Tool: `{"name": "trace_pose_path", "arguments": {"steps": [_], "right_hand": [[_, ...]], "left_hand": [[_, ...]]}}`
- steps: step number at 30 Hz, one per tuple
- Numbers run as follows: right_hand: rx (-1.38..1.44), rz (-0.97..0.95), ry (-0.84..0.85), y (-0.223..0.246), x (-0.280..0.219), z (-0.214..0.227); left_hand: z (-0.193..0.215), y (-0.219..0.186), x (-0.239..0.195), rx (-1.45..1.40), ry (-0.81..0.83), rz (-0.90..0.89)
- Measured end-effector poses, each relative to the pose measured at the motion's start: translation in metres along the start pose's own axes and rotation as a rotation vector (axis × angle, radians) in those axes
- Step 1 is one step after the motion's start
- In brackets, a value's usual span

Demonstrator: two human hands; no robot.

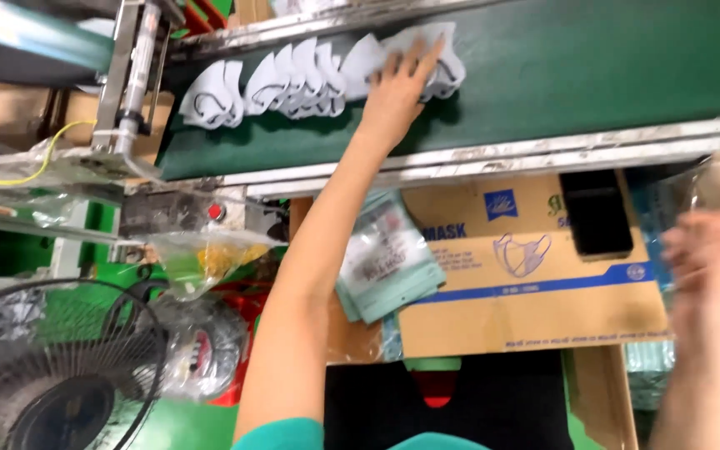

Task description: The recorder is packing stacks of face masks into plastic bags and placing them into cardboard boxes on a production line.

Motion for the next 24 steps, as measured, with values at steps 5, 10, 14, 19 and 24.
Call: {"name": "trace_pose_path", "arguments": {"steps": [5, 10, 14, 19, 24], "right_hand": [[0.032, -0.226, 0.009, -0.039, -0.051, -0.051], [-0.594, 0.393, 0.085, 0.061, -0.056, -0.127], [-1.068, 0.625, 0.142, 0.130, -0.060, -0.189], [-0.736, 0.456, 0.382, 0.088, -0.082, -0.173], [-0.728, 0.396, 0.447, 0.062, -0.099, -0.174]], "left_hand": [[-0.057, -0.011, 0.001, 0.284, -0.072, -0.191], [0.024, -0.098, -0.037, -0.008, -0.117, -0.339], [0.136, -0.174, -0.103, -0.379, -0.118, -0.410], [0.177, -0.171, -0.156, -1.034, 0.095, -0.333], [0.152, -0.154, -0.197, -1.106, 0.094, -0.068]]}}
Point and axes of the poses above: each hand's wrist, its own x-axis towards the middle knuckle, its own z-axis out of the back of the hand, y = z × x, the point moved 6 cm from there along x, towards the middle knuckle, and after that the axes turned 4 degrees about -x, right-handed, at the moved point
